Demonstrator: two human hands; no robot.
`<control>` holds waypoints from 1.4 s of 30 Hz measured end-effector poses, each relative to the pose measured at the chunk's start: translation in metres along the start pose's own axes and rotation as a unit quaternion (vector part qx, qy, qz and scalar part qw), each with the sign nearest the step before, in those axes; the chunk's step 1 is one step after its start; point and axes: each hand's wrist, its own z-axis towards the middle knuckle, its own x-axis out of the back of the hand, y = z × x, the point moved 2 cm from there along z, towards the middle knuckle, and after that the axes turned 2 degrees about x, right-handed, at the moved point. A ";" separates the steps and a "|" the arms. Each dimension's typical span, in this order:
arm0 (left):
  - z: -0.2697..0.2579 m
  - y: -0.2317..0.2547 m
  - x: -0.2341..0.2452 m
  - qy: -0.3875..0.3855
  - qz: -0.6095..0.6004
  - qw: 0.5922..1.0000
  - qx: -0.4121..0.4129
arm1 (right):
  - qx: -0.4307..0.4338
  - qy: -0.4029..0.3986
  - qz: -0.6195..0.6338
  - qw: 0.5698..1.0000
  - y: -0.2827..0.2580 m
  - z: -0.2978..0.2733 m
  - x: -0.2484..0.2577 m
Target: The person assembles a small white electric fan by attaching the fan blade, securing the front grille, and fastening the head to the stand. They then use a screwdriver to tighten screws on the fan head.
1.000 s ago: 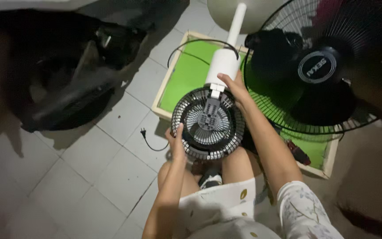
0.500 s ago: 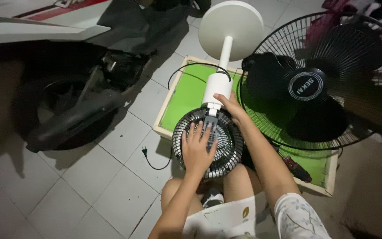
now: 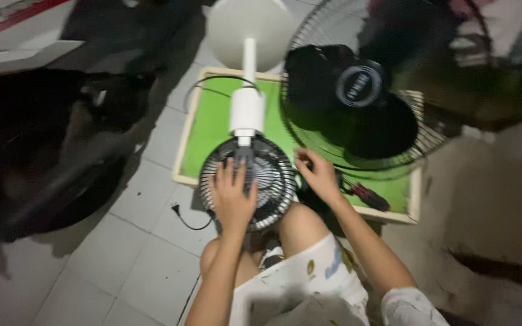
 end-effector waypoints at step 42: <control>0.000 0.012 0.005 -0.004 -0.047 0.991 -0.121 | -0.069 0.120 -0.353 0.925 0.101 -0.125 0.182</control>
